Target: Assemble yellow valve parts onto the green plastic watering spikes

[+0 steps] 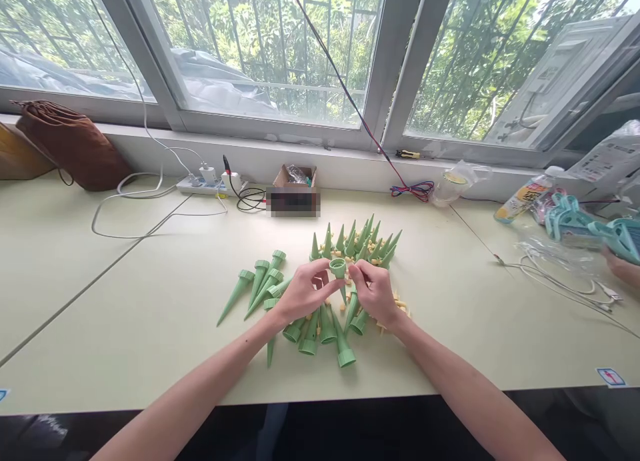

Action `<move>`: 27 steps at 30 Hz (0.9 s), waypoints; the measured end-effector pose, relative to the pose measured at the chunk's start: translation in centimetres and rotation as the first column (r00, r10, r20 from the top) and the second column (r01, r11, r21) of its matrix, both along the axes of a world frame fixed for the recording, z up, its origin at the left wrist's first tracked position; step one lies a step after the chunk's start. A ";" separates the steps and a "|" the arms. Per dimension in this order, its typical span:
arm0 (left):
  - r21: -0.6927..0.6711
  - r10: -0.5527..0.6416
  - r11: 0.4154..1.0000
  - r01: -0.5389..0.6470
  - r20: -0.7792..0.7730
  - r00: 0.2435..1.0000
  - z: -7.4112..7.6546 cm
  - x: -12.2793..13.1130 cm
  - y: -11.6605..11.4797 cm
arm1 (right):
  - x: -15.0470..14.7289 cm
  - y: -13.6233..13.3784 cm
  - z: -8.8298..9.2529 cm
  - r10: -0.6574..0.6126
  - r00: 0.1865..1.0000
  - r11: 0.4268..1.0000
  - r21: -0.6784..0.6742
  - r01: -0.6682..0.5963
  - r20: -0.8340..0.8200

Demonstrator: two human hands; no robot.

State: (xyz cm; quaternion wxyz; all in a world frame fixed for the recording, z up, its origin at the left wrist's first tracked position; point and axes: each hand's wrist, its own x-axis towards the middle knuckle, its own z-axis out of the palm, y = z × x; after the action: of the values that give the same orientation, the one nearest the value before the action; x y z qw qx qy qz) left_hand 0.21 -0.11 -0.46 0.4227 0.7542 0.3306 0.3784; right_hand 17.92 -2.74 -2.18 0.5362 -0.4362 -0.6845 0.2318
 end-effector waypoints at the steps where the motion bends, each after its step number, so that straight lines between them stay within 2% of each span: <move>1: 0.069 0.019 0.997 -0.019 0.007 1.000 -0.1 0.0 0.0 | 0.0 0.0 0.0 0.003 1.000 1.000 -0.003 -0.003 0.001; 5: 0.215 0.037 0.976 -0.043 0.033 0.999 -0.6 0.2 0.1 | 0.0 0.1 -0.2 -0.005 1.000 1.000 -0.004 0.005 0.003; 9: 0.215 0.050 0.975 -0.054 0.024 0.998 -0.6 0.2 0.0 | 0.0 0.1 -0.2 -0.007 1.000 1.000 -0.009 0.007 0.000; 13: 0.078 0.065 0.995 -0.065 0.003 0.998 -0.3 0.2 -0.1 | -0.1 0.0 -0.2 -0.021 1.000 1.000 0.014 0.021 -0.016; 18: -0.157 0.140 0.980 -0.120 0.123 0.983 0.2 0.2 0.1 | 0.0 0.0 -0.3 -0.088 0.996 0.996 0.024 0.089 -0.032; 20: -0.259 0.114 0.963 -0.073 0.146 0.983 0.3 0.2 0.2 | 0.0 -0.1 -0.4 -0.085 0.996 0.996 0.030 0.086 -0.027; 24: -0.456 -0.050 0.881 0.122 0.167 0.985 0.1 0.0 0.3 | 0.0 -0.1 -0.4 -0.061 0.998 0.998 0.019 0.061 -0.016; 27: -0.496 -0.125 0.843 0.208 0.195 0.973 -0.1 -0.1 0.4 | 0.0 -0.1 -0.4 -0.048 0.999 0.999 0.001 0.048 -0.016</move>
State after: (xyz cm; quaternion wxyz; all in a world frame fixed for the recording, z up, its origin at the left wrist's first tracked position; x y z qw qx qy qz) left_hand 0.08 0.25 -0.53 0.6638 0.6086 0.3186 0.2957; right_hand 17.92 -2.82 -2.54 0.5475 -0.4502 -0.6695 0.2220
